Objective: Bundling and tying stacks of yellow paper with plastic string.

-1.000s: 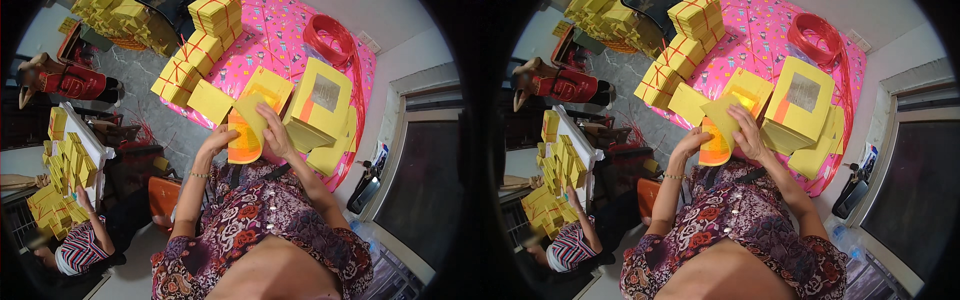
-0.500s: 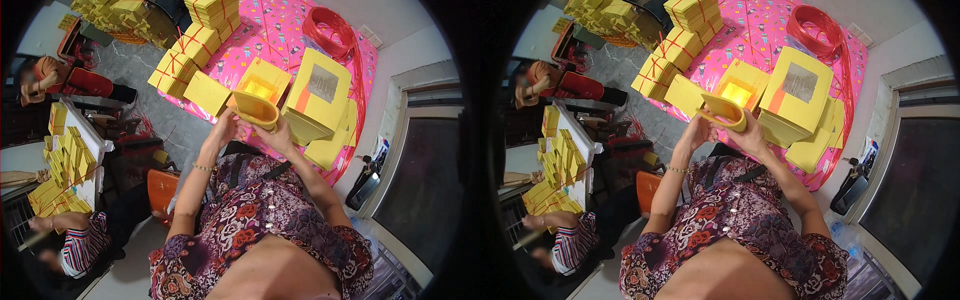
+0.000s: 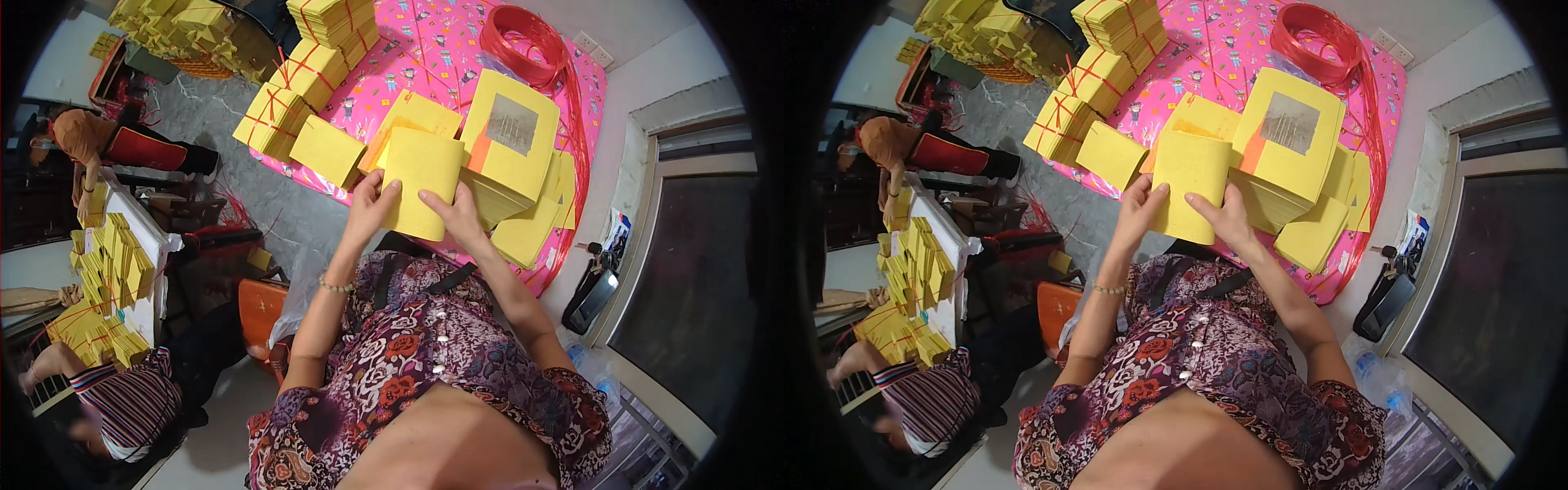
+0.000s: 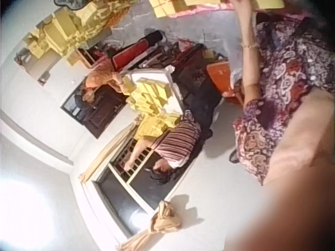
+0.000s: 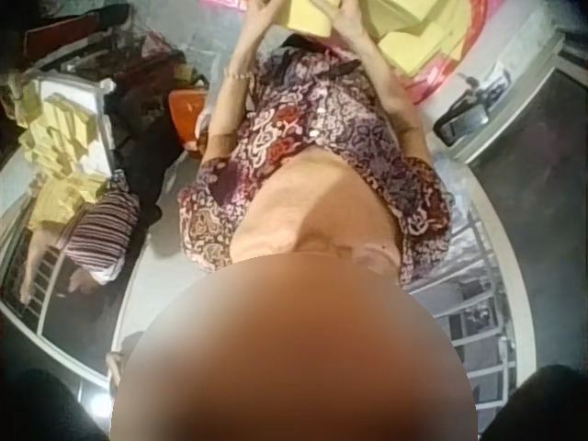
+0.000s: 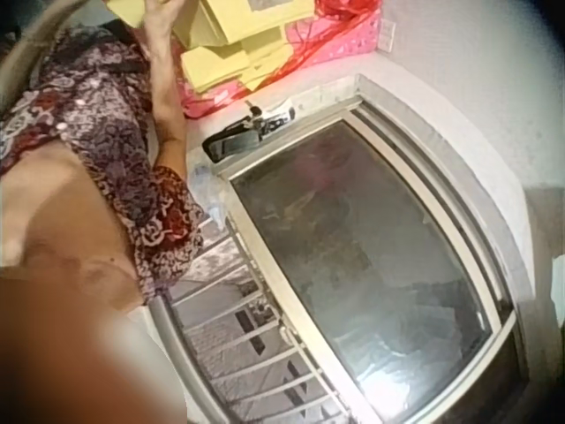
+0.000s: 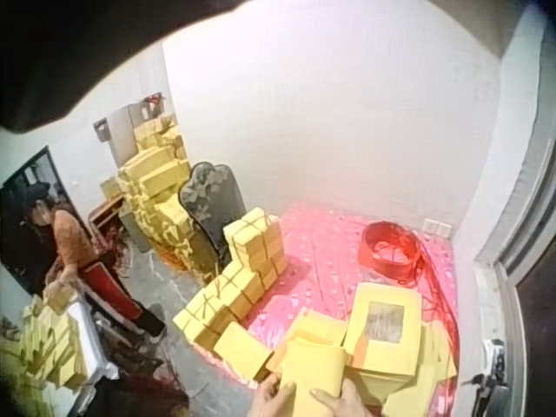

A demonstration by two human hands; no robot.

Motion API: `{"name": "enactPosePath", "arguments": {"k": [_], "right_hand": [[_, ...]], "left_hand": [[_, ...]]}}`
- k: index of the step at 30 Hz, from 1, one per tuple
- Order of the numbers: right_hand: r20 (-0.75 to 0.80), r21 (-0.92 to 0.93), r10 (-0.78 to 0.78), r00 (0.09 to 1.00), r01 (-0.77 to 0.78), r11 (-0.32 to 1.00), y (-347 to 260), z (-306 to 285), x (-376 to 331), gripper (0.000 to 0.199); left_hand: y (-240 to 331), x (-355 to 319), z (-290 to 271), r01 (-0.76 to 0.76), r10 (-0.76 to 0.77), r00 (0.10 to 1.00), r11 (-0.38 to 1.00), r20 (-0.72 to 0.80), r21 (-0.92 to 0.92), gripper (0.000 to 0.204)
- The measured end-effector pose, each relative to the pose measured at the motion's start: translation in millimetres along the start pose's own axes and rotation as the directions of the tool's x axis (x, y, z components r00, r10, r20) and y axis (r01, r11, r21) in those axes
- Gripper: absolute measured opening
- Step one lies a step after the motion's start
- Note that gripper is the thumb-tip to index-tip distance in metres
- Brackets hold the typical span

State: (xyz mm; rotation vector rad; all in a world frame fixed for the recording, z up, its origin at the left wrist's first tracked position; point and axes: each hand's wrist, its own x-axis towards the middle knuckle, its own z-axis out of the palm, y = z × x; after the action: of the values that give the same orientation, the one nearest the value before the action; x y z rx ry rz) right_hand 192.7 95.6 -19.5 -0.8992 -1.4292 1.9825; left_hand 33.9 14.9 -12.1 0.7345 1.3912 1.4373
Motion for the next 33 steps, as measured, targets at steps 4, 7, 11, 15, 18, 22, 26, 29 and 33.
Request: {"name": "enactPosePath", "arguments": {"k": [4, 7, 11, 15, 18, 22, 26, 29, 33], "right_hand": [[0.081, 0.24, 0.103, 0.991, -0.12, 0.963, -10, 5, 2, 0.046], [0.091, 0.285, 0.206, 0.974, -0.224, 0.932, -12, 7, 6, 0.047], [0.1, 0.316, 0.247, 0.964, -0.266, 0.91, -14, 12, 11, 0.048], [0.067, 0.331, 0.247, 0.967, -0.255, 0.909, -11, 16, 15, 0.048], [0.048, 0.3, 0.198, 0.979, -0.203, 0.932, -9, 19, 15, 0.049], [0.014, 0.035, 0.052, 0.999, -0.052, 0.998, -6, 20, 13, 0.05], [0.054, 0.003, -0.03, 0.998, 0.03, 1.0, 1, 15, 13, 0.05], [0.024, 0.01, 0.024, 0.999, -0.024, 1.0, -1, 15, 12, 0.05], [0.022, -0.004, -0.02, 1.0, 0.02, 1.0, -3, 14, 12, 0.048]], "left_hand": [[10, 11, -9, 0.235, -0.213, 0.971, 0.929, 0.106, -0.285, 0.036], [25, 16, -8, 0.281, -0.247, 0.958, 0.912, 0.148, -0.297, 0.038], [25, 22, -12, 0.306, -0.269, 0.947, 0.923, 0.177, -0.233, 0.038], [27, 26, -13, 0.326, -0.309, 0.945, 0.925, 0.111, -0.197, 0.04], [24, 25, -16, 0.259, -0.24, 0.964, 0.943, 0.111, -0.208, 0.04], [27, 24, -19, 0.275, -0.252, 0.957, 0.947, 0.146, -0.166, 0.039], [20, 16, -10, 0.126, -0.112, 0.989, 0.981, 0.098, -0.151, 0.04], [17, 10, -1, -0.029, 0.036, 0.999, 0.985, 0.037, -0.167, 0.04], [13, 6, 2, -0.124, 0.127, 0.992, 0.988, 0.027, -0.095, 0.038]]}}
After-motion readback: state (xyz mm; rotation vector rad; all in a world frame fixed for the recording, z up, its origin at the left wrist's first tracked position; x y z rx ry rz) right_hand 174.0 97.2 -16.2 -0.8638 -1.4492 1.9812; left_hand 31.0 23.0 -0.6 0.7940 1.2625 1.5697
